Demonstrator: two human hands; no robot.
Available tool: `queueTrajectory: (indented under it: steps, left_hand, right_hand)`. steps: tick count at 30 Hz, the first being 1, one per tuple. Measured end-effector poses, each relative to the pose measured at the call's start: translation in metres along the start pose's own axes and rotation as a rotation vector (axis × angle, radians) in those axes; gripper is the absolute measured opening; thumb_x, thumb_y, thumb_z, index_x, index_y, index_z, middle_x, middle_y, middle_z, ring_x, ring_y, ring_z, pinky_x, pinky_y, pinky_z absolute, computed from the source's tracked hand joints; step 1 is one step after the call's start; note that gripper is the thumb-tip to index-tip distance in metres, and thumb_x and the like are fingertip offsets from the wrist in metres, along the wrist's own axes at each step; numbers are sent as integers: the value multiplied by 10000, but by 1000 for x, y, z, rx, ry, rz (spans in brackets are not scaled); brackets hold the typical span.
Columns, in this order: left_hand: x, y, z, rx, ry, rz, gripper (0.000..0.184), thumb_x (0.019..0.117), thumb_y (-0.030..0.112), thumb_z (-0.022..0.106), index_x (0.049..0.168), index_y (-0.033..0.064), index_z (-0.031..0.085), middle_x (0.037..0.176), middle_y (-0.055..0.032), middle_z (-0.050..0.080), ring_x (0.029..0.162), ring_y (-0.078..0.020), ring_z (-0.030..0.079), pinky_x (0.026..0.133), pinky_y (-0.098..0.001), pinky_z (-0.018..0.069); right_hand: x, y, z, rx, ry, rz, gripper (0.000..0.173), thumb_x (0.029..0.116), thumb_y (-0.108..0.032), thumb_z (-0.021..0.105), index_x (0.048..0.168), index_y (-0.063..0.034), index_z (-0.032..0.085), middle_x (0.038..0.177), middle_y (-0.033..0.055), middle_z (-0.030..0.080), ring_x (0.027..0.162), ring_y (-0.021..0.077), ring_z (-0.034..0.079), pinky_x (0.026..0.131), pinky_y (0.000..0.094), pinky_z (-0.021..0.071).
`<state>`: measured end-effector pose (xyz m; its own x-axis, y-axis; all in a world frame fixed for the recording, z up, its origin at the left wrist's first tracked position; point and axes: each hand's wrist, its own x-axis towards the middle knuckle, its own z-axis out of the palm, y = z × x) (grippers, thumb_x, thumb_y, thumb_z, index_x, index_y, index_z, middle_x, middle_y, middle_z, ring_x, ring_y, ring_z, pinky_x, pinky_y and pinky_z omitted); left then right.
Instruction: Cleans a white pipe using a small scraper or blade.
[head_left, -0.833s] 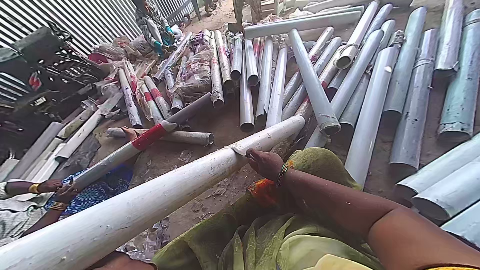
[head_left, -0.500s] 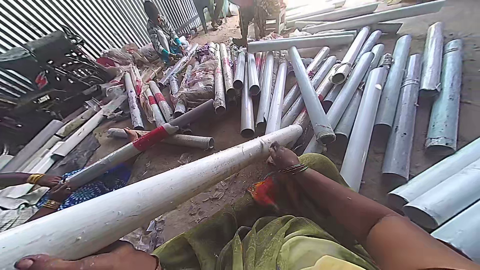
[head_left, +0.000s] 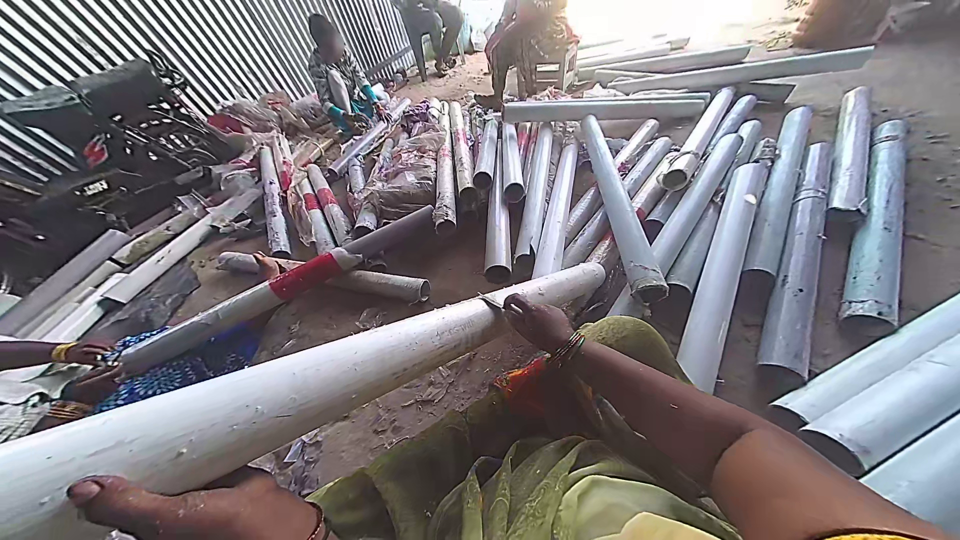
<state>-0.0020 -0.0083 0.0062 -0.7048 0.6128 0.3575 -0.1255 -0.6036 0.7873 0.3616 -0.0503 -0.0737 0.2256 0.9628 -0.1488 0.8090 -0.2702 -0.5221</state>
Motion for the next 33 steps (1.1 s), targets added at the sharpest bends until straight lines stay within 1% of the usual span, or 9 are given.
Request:
queueTrajectory:
  steps: [4,6,8,10,13,16,23,29,33]
  left_hand:
    - [2,-3,-1,10,-9,-5,482,1115,260,262,1522,3,297,1457,-173,462,1310,-210,520,1088,-403,448]
    - [3,-5,-2,17,-8,-4,484,1115,271,266,1519,9,304,1448,-169,473,1303,-209,529,1080,-405,458]
    - [1,-2,0,28,-1,-9,482,1115,273,268,1518,12,309,1444,-162,477,1298,-201,531,1078,-400,456]
    - [0,-1,1,34,-2,-8,485,1115,273,260,1522,11,297,1451,-163,466,1302,-200,525,1081,-397,452]
    - [0,-3,1,31,-8,3,493,1113,272,261,1532,13,285,1474,-170,448,1327,-212,507,1094,-407,443]
    - [0,-2,0,19,-2,1,485,1115,261,263,1535,19,287,1478,-165,446,1327,-206,507,1097,-404,438]
    - [2,-5,-4,9,-21,-5,481,1115,256,247,1530,16,285,1465,-166,457,1320,-209,516,1093,-407,446]
    - [2,-3,-2,9,-9,-13,481,1112,258,270,1524,11,297,1458,-170,461,1310,-208,521,1086,-401,451]
    - [4,-6,-4,27,-6,-13,482,1112,255,262,1529,14,291,1461,-174,457,1317,-217,513,1090,-416,445]
  right_hand:
    - [16,56,1,9,35,304,371,1113,-349,422,1400,-155,554,1155,237,704,1098,436,678,891,621,516]
    - [20,65,-4,71,63,367,398,1118,-370,416,1398,-120,547,1177,260,691,1125,456,664,917,648,502]
    - [15,45,-10,87,98,302,402,1120,-366,412,1411,-116,534,1138,258,697,1089,451,674,904,631,505]
    - [5,13,-13,107,95,134,387,1123,-345,415,1425,-133,534,1084,239,707,1035,433,687,881,615,515]
    - [-6,-30,-13,99,17,-120,356,1119,-315,433,1391,-131,570,1085,210,716,1031,403,696,875,597,520]
    - [-3,-45,-10,97,-42,-202,344,1110,-310,451,1362,-133,606,1100,201,718,1053,396,688,889,599,506]
    - [18,9,-12,28,-14,-25,342,1107,-323,456,1363,-165,618,1114,224,720,1059,438,687,865,645,506]
    - [39,85,-15,43,42,215,374,1109,-344,444,1351,-114,613,1243,243,685,1184,448,646,949,668,480]
    - [26,55,-18,55,64,159,370,1116,-331,429,1368,-116,594,1172,245,705,1122,449,671,919,647,499]
